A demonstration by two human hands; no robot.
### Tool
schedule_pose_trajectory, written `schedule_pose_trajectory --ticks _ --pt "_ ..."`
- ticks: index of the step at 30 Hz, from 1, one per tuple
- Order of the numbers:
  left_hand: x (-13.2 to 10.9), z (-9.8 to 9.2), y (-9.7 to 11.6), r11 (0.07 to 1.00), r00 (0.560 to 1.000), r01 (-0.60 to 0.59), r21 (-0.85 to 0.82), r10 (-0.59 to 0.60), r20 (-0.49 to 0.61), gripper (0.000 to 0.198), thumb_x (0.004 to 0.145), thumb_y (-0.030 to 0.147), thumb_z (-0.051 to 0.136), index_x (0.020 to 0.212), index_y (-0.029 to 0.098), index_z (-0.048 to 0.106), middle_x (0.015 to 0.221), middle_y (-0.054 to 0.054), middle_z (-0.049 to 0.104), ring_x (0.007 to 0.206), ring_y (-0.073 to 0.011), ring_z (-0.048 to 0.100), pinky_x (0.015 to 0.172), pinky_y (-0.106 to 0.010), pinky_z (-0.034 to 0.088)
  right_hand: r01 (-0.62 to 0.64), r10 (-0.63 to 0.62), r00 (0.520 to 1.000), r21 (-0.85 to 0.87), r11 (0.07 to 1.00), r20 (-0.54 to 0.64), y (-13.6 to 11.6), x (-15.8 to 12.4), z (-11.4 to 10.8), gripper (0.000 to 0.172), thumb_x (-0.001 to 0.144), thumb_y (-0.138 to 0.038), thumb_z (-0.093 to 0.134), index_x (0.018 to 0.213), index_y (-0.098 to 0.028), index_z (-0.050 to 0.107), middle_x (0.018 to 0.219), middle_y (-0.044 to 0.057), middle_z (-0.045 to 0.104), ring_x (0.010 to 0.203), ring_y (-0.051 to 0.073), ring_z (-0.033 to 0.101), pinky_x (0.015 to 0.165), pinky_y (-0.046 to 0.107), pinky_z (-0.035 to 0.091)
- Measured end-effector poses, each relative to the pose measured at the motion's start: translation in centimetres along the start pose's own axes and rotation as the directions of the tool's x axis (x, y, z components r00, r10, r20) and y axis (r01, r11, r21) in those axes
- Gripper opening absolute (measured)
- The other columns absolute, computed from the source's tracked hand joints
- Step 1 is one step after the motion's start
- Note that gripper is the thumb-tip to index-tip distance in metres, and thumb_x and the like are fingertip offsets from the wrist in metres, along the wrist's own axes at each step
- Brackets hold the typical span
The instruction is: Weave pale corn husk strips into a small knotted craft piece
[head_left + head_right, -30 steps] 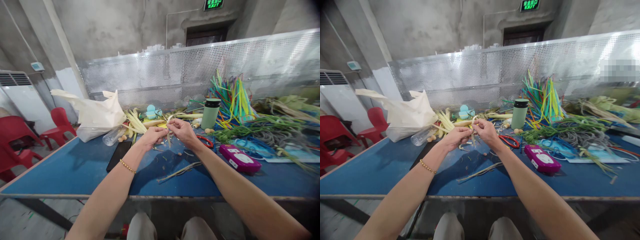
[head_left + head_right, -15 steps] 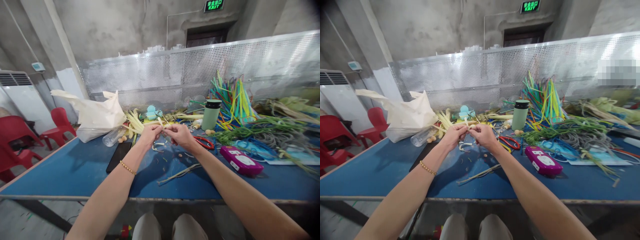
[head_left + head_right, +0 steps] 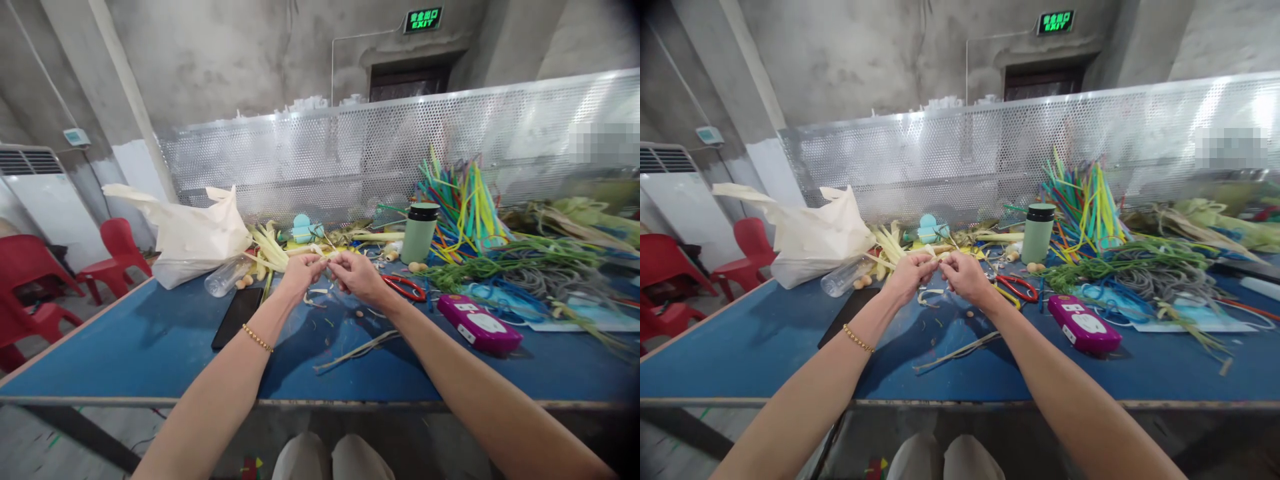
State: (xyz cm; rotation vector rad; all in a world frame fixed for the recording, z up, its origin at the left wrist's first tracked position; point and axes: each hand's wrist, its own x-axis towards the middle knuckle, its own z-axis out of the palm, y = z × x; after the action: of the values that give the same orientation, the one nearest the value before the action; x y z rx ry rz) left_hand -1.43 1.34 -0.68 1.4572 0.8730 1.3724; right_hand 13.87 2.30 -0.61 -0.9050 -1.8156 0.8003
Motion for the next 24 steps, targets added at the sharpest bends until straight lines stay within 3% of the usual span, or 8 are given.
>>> schedule_pose_trajectory --ticks 7,24 --pt "0.19 0.06 -0.15 0.999 1.000 -0.006 -0.036 0.006 0.000 0.042 0.068 0.044 0.079 0.057 0.015 0.051 0.045 0.006 0.039 0.044 -0.0046 0.030 0.047 -0.023 0.019 0.005 -0.005 1.000 -0.034 0.999 0.000 -0.02 0.11 -0.04 0.023 0.083 -0.037 0.059 0.070 -0.021 0.050 0.046 -0.004 0.055 0.034 0.010 0.049 0.034 0.021 0.039" --pt "0.41 -0.36 -0.50 0.999 0.999 -0.018 -0.050 0.015 -0.049 0.033 0.068 0.036 0.078 0.059 0.014 0.055 0.045 0.005 0.039 0.044 -0.0052 0.030 0.048 -0.023 0.021 -0.022 0.021 1.000 -0.069 0.997 -0.004 0.34 0.05 0.20 0.016 0.084 -0.029 0.056 0.072 -0.020 0.051 0.048 -0.003 0.060 0.035 0.012 0.056 0.035 0.021 0.043"
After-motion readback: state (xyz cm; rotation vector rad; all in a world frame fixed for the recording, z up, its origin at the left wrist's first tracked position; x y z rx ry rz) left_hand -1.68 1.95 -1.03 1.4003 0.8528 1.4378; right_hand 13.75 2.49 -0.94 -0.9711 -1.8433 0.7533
